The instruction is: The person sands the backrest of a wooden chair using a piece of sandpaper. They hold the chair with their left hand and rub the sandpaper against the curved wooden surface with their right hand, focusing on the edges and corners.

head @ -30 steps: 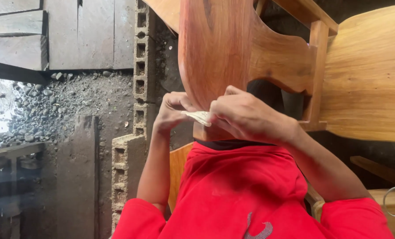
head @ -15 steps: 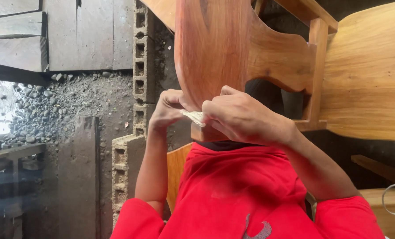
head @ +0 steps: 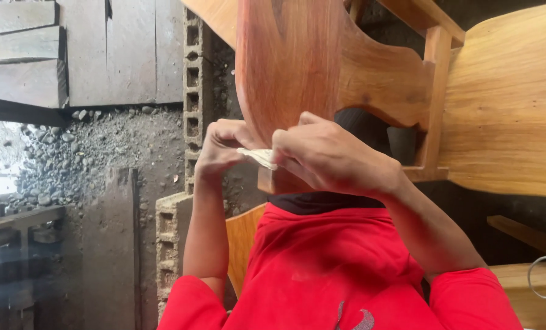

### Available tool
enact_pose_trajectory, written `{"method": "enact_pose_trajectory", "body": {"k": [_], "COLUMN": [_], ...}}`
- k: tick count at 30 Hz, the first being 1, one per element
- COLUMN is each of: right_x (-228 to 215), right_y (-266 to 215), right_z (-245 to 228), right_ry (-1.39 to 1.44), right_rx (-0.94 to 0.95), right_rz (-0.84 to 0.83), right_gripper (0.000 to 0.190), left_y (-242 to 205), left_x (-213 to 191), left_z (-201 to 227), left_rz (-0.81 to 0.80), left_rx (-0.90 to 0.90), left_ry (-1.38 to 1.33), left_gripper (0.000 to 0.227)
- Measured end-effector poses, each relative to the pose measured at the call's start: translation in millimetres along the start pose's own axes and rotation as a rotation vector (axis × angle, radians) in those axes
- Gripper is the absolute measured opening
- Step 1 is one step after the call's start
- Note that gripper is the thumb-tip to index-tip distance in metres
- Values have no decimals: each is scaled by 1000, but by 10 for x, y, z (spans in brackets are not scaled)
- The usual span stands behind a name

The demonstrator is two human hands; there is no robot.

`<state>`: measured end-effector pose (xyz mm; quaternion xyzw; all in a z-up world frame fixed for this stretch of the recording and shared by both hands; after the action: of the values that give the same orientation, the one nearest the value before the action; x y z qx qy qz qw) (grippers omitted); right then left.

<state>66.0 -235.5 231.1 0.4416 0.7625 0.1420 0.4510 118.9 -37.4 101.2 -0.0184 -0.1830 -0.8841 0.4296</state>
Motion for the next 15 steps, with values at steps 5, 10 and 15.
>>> {"method": "enact_pose_trajectory", "body": {"k": [5, 10, 15], "right_x": [-52, -6, 44], "right_y": [298, 75, -5], "right_z": [207, 38, -16], "right_ry": [-67, 29, -72], "right_rx": [-28, 15, -27], "right_rz": [98, 20, 23], "right_gripper": [21, 17, 28], "left_y": [238, 3, -36], "left_x": [-141, 5, 47], "left_z": [287, 104, 28], "left_rz": [129, 17, 58], "left_rx": [107, -56, -13], "left_ry": [8, 67, 15], "left_gripper": [29, 21, 17]}}
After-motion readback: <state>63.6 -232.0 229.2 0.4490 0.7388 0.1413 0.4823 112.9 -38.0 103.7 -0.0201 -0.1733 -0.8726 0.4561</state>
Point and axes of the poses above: each hand's wrist, its own y-axis towards the middle knuckle, its own x-axis out of the palm, z = x × y, the point moved 5 cm from there along y, towards the middle knuckle, and after that the axes turned 4 degrees about -x, right-handed, at the moved point
